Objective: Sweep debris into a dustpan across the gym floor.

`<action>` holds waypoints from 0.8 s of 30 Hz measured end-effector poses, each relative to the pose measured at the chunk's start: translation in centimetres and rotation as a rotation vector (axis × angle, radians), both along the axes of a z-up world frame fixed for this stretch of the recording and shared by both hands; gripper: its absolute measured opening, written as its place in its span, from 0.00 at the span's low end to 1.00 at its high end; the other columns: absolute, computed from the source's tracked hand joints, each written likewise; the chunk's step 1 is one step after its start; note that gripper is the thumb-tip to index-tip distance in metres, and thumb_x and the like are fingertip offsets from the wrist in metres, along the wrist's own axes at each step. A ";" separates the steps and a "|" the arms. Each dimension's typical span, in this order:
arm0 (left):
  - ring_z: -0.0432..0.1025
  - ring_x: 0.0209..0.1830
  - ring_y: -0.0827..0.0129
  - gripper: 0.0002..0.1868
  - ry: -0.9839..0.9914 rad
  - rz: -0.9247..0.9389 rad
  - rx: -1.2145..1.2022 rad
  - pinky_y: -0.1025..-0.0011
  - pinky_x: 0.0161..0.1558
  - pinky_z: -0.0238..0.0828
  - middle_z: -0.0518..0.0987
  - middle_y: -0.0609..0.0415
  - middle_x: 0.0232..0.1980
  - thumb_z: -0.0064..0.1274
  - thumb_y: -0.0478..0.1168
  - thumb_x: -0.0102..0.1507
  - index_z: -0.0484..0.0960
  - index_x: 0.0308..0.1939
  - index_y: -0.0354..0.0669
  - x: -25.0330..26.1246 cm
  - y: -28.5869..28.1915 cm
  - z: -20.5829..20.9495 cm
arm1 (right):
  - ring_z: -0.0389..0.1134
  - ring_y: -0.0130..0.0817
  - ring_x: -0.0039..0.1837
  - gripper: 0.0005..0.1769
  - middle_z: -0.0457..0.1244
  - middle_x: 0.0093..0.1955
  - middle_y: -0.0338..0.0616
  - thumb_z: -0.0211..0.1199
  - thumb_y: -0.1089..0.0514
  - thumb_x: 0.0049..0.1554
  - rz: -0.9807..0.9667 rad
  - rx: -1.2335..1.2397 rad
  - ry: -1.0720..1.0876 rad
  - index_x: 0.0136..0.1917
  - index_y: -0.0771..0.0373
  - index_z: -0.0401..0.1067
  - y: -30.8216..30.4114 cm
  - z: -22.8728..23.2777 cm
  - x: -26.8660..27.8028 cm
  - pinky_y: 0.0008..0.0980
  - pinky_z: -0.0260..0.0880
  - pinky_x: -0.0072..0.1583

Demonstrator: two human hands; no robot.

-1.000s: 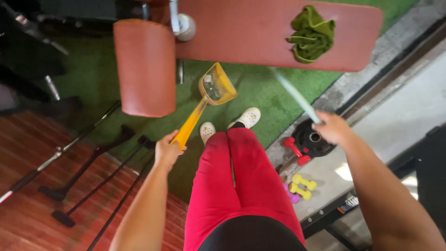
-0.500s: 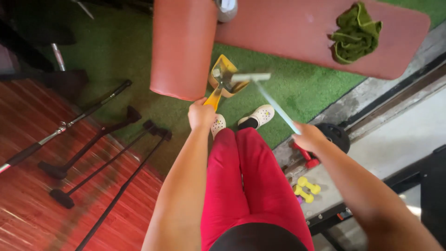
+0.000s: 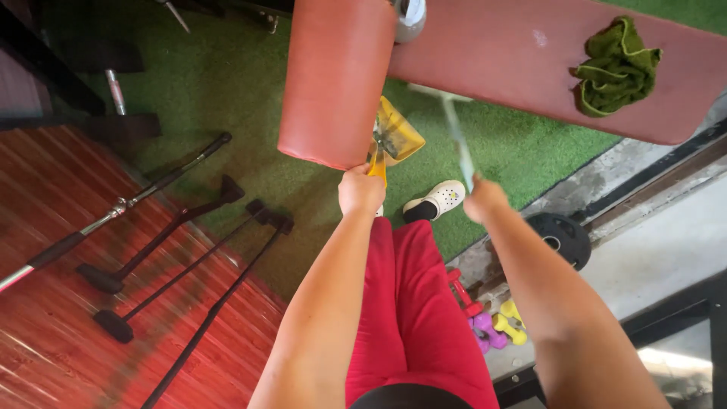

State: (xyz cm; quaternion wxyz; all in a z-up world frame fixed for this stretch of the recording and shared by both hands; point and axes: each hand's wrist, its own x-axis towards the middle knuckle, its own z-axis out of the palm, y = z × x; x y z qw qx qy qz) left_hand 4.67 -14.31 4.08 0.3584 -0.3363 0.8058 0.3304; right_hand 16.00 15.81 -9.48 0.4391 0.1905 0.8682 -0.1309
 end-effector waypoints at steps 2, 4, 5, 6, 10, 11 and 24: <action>0.77 0.56 0.52 0.21 -0.017 0.003 0.006 0.59 0.59 0.73 0.83 0.45 0.54 0.51 0.43 0.58 0.86 0.55 0.56 0.2 -0.2 0.0 | 0.70 0.60 0.58 0.36 0.68 0.56 0.62 0.62 0.56 0.54 0.060 -0.056 -0.042 0.75 0.56 0.61 -0.3 4.7 2.2 0.51 0.72 0.58; 0.77 0.55 0.51 0.21 -0.007 0.003 0.020 0.59 0.58 0.74 0.83 0.45 0.54 0.51 0.43 0.58 0.86 0.55 0.56 -0.1 -0.1 -0.3 | 0.70 0.59 0.59 0.36 0.68 0.57 0.60 0.63 0.53 0.55 0.118 -0.103 -0.059 0.76 0.53 0.61 1.0 8.8 3.1 0.52 0.71 0.58; 0.77 0.56 0.51 0.21 -0.004 -0.012 0.018 0.59 0.59 0.73 0.83 0.45 0.54 0.51 0.44 0.59 0.86 0.55 0.57 0.0 -0.1 -0.5 | 0.71 0.58 0.58 0.37 0.69 0.57 0.60 0.64 0.51 0.54 0.101 -0.123 -0.073 0.77 0.50 0.61 2.3 10.7 3.4 0.49 0.71 0.59; 0.77 0.56 0.51 0.22 0.000 -0.026 0.015 0.58 0.59 0.72 0.83 0.45 0.54 0.51 0.44 0.59 0.85 0.56 0.58 0.1 0.0 -0.7 | 0.72 0.56 0.58 0.38 0.69 0.57 0.59 0.64 0.50 0.54 0.083 -0.144 -0.087 0.77 0.47 0.62 3.5 12.4 3.7 0.47 0.72 0.59; 0.77 0.56 0.52 0.24 -0.004 -0.008 0.001 0.59 0.60 0.72 0.82 0.44 0.55 0.52 0.43 0.57 0.84 0.57 0.57 0.1 -0.2 -1.3 | 0.72 0.57 0.55 0.37 0.69 0.56 0.60 0.67 0.49 0.52 0.148 -0.130 0.114 0.74 0.51 0.65 7.7 9.2 3.6 0.48 0.71 0.56; 0.77 0.57 0.51 0.23 -0.015 -0.027 0.013 0.59 0.60 0.72 0.82 0.44 0.55 0.51 0.43 0.58 0.85 0.57 0.56 0.0 -0.3 -0.9 | 0.72 0.58 0.51 0.37 0.69 0.52 0.61 0.67 0.50 0.52 0.060 -0.090 0.106 0.75 0.52 0.64 6.3 10.1 1.9 0.49 0.72 0.52; 0.76 0.55 0.47 0.18 0.022 -0.097 0.071 0.54 0.57 0.73 0.83 0.42 0.52 0.50 0.49 0.64 0.87 0.55 0.55 1.1 -2.0 -0.2 | 0.73 0.49 0.41 0.35 0.71 0.45 0.57 0.70 0.52 0.52 0.219 -0.334 0.197 0.71 0.57 0.66 4.6 1.6 5.7 0.44 0.72 0.42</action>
